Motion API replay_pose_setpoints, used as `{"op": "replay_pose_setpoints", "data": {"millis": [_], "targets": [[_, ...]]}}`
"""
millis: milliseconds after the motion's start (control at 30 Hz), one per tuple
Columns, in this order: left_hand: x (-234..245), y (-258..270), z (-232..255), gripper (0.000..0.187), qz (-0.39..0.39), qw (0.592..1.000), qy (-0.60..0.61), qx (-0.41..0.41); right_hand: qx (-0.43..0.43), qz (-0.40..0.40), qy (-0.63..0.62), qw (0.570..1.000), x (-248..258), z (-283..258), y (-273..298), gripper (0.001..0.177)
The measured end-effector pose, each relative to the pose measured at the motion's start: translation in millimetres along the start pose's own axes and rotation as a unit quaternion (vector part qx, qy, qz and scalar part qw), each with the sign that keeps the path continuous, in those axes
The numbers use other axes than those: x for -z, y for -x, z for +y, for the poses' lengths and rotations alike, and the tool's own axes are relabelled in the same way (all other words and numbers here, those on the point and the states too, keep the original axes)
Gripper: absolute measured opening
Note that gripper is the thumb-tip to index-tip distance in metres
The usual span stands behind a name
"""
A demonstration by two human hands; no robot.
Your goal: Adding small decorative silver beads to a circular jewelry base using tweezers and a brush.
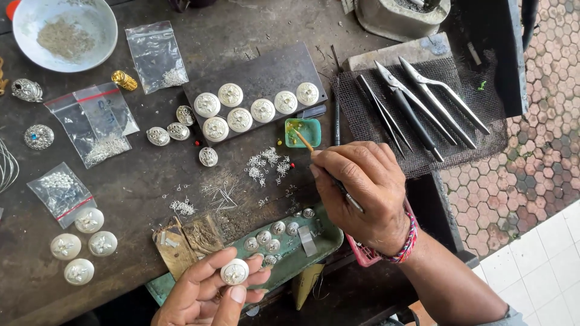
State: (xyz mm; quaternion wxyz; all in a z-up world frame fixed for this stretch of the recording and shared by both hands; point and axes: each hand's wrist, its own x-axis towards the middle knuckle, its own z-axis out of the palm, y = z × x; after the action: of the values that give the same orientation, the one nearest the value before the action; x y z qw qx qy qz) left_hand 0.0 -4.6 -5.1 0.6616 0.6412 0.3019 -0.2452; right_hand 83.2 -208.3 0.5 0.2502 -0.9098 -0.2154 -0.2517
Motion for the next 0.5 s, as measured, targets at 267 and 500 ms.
{"op": "replay_pose_setpoints", "data": {"millis": [267,500], "targets": [[-0.4,-1.7,-0.6,0.04,0.015,1.0,0.013,0.0,-0.007,-0.007,0.007,1.0,-1.8,-0.3,-0.3,0.005],[1.1,-2.9,-6.2,0.039,0.005,1.0,0.009,-0.028,-0.009,0.005,0.005,1.0,-2.0,-0.7,-0.4,0.004]]}}
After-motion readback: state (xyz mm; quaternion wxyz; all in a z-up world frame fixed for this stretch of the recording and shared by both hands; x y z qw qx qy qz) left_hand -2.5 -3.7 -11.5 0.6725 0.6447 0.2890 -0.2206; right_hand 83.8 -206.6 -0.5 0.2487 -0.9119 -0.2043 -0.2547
